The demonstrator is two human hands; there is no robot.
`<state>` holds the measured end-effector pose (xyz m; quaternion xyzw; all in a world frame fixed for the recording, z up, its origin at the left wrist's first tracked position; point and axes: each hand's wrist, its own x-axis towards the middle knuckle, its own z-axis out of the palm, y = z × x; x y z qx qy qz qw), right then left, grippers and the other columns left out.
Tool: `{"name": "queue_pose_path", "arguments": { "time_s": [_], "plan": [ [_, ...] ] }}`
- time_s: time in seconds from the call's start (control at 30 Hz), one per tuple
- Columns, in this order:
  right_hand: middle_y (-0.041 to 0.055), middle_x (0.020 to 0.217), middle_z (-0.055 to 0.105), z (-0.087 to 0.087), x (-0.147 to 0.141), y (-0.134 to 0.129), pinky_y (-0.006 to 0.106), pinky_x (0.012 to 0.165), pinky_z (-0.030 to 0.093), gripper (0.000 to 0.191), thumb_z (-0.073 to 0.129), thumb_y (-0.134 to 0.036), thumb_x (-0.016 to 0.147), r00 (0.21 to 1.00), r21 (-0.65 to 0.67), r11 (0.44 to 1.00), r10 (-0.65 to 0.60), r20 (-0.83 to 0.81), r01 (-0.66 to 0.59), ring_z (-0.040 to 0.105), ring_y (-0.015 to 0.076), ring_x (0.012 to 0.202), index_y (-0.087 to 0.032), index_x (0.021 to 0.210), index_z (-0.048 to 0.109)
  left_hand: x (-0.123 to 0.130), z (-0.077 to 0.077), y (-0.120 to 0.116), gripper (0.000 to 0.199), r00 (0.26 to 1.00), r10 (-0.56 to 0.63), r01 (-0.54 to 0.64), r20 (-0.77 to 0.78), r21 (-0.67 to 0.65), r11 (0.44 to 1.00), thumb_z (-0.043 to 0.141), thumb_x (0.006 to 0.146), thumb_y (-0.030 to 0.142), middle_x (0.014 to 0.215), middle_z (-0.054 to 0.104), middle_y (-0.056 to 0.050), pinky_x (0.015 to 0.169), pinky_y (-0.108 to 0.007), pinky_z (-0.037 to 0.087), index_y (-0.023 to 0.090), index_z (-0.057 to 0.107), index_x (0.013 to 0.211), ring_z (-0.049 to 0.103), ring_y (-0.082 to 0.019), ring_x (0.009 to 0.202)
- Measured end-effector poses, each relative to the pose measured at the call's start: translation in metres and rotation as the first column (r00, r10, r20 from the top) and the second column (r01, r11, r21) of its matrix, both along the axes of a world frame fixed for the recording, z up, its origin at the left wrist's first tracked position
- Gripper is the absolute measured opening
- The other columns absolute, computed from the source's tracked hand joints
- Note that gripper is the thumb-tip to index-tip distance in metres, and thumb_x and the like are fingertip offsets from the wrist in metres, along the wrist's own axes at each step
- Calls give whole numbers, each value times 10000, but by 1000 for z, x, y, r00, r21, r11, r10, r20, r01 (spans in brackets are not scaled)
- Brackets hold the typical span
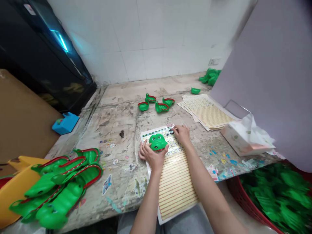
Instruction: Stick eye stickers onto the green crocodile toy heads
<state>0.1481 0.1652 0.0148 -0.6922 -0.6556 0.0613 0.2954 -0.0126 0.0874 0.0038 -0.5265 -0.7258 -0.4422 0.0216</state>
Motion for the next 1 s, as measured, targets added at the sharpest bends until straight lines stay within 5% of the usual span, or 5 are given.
{"name": "queue_pose_path", "arguments": {
  "time_s": [0.6, 0.87, 1.0],
  "plan": [
    [63, 868, 624, -23, 1, 9, 295, 809, 282, 203, 510, -316, 864, 986, -2, 989, 145, 78, -146, 468, 205, 921, -152, 818, 622, 2, -3, -1, 664, 1000, -25, 26, 3, -125, 992, 597, 640, 693, 1315, 470, -231, 1094, -590, 92, 179, 434, 1028, 216, -326, 1394],
    [26, 764, 639, -15, -2, 8, 305, 818, 322, 237, 670, -386, 726, 983, 2, 987, 162, -92, -163, 483, 192, 839, -168, 734, 577, 2, -4, 0, 661, 1000, -22, 23, 14, -91, 996, 589, 636, 704, 1312, 487, -208, 1105, -566, 83, 181, 438, 1012, 260, -306, 1376],
    [24, 729, 613, -1, 1, -2, 299, 771, 390, 315, 720, -439, 671, 882, 130, 967, 253, -397, -218, 520, 176, 788, -170, 664, 557, 2, -6, 0, 682, 1000, -17, 18, 13, -85, 996, 579, 625, 723, 1303, 492, -212, 1102, -563, 91, 180, 439, 1014, 282, -310, 1364]
  ]
}}
